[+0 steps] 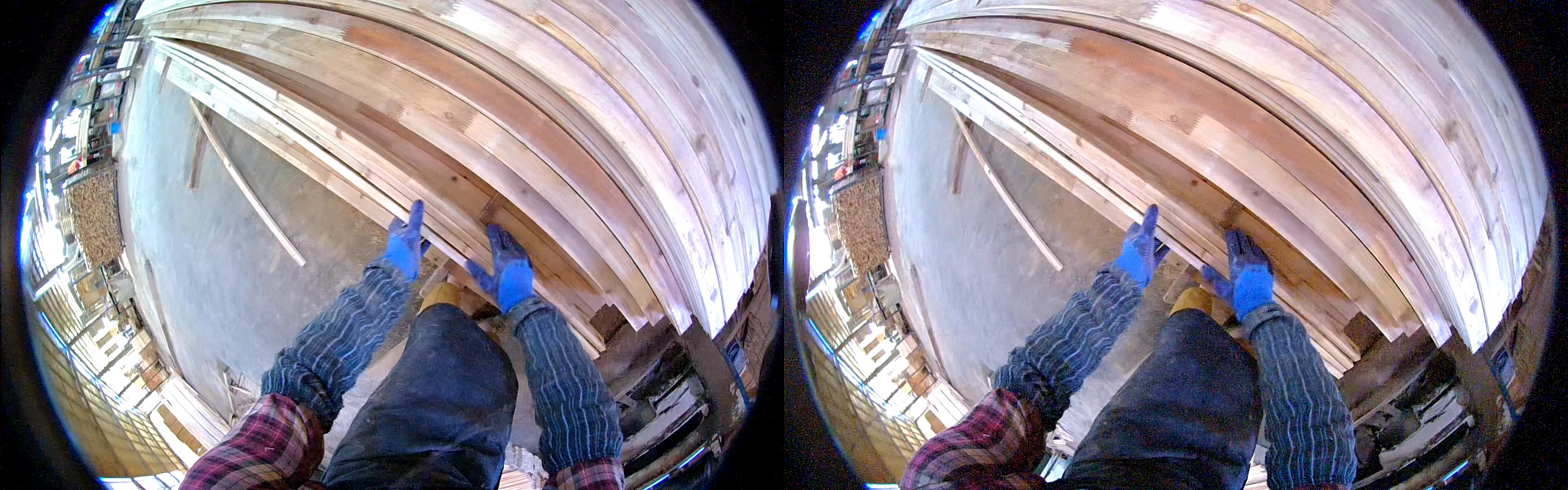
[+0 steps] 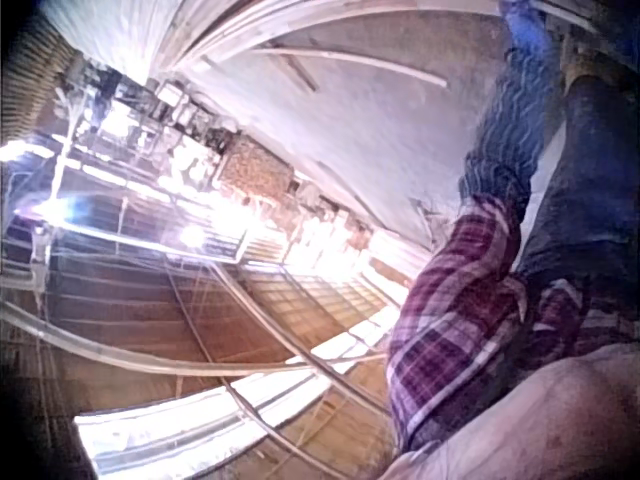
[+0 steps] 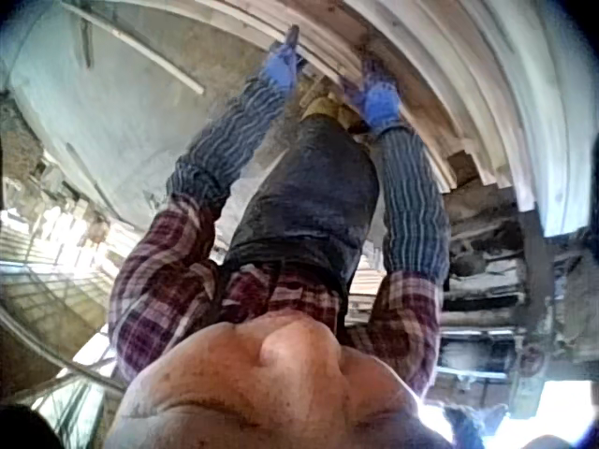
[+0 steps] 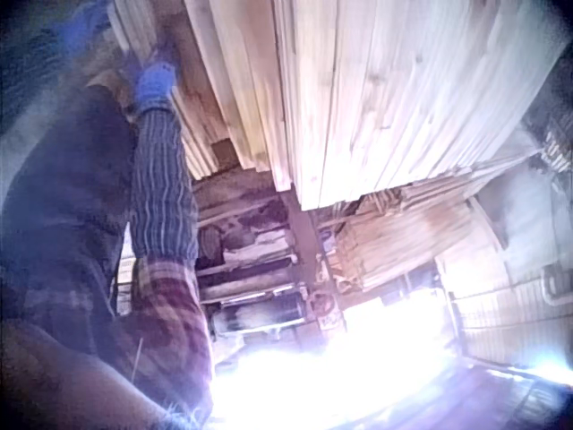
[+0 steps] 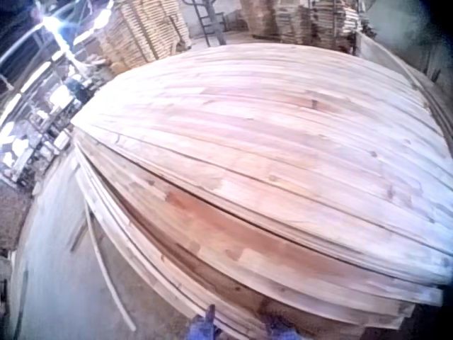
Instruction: The person takes long wooden planks from a stack and feeds them through a processing machine.
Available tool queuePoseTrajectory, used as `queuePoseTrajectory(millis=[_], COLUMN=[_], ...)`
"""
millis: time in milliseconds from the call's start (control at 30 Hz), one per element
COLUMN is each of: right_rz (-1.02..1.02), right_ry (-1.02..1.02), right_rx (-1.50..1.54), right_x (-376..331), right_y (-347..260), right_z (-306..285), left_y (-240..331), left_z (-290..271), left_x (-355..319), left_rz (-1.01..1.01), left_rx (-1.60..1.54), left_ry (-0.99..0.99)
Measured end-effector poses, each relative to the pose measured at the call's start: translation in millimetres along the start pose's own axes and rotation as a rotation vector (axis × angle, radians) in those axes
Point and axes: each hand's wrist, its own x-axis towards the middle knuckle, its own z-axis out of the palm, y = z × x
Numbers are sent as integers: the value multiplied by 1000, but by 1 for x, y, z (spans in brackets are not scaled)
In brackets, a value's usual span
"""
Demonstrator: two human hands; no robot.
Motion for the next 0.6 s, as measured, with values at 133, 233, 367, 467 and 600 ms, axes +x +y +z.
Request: queuePoseTrajectory(millis=[133, 233, 367, 467, 600], right_rz=[5, -73, -28, -46, -59], right_ry=[-56, 100, -39, -37, -20], right_rx=[-254, -454, -328, -209, -189], right_x=[1, 7, -4, -51, -154], right_y=[-31, -32, -30, -34, -29], right_z=[5, 8, -8, -43, -115], left_y=[3, -1, 9, 56, 157], left_z=[1, -10, -33, -67, -117], left_x=[8, 1, -36, -68, -97], left_rz=[-9, 3, 294, 833, 1171], left_rx=[212, 284, 113, 970, 1556], left_ry=[41, -43, -36, 113, 171])
